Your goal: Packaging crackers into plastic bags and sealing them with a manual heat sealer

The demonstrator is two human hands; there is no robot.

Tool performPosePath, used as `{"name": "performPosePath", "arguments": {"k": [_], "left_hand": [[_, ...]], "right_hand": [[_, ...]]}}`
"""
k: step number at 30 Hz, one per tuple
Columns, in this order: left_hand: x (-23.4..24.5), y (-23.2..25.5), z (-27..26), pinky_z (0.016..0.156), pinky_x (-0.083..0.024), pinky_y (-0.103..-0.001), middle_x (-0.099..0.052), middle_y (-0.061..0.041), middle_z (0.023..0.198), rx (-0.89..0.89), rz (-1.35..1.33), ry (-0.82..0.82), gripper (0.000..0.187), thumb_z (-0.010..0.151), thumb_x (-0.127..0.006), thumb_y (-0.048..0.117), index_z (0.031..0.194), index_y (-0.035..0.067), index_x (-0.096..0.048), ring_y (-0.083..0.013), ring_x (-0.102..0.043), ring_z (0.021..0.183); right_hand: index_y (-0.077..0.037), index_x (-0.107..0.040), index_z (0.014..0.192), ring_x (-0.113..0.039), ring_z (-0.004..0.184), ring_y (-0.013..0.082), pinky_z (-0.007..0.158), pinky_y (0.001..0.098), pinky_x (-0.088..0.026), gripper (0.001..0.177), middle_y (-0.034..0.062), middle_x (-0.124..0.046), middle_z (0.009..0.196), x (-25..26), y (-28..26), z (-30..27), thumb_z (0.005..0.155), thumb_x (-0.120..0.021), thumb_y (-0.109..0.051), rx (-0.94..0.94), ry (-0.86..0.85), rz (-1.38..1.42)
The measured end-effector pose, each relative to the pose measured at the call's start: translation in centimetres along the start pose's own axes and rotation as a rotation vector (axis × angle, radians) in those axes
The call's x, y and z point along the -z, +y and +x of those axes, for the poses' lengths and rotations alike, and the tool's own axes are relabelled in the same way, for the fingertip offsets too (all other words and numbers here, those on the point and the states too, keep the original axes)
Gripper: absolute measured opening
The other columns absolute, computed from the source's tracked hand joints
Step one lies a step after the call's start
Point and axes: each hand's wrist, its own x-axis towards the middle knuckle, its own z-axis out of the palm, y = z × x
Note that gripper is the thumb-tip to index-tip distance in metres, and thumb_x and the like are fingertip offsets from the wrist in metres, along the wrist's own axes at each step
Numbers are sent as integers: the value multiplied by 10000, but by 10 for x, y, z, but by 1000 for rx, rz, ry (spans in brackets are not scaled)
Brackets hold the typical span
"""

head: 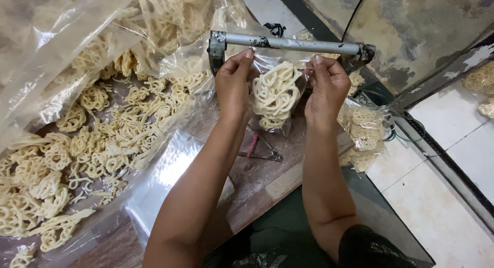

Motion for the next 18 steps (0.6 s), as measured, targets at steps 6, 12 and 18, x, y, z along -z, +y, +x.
{"name": "performPosePath", "arguments": {"k": [6,12,18], "left_hand": [[-15,79,-92,681,-532,-275,-668,-75,933,18,187,-32,299,907,-771,279,1088,43,-748,-181,-636,819],[13,11,-121,774,-578,-336,-738,-44,854,-462,401,-344,28,939,-747,128,950,118,-771,-231,-732,827],[43,24,-102,882,-486,-319,-634,-37,963,-610,280,-75,43,1063,-585,114,1037,85,-603,-131,-607,925]], "right_hand": [[-22,-673,997,-604,870,168,807,274,-510,42,109,-660,911,8,-43,-42,988,-712,-38,155,-86,-228],[-96,-744,914,-612,844,196,965,396,-354,244,6,-662,821,5,-54,-93,1039,-654,-286,706,-286,-736],[-147,-563,814,-515,786,214,894,350,-357,282,4,-544,783,78,-9,-62,1082,-498,-206,538,24,-721]]}}
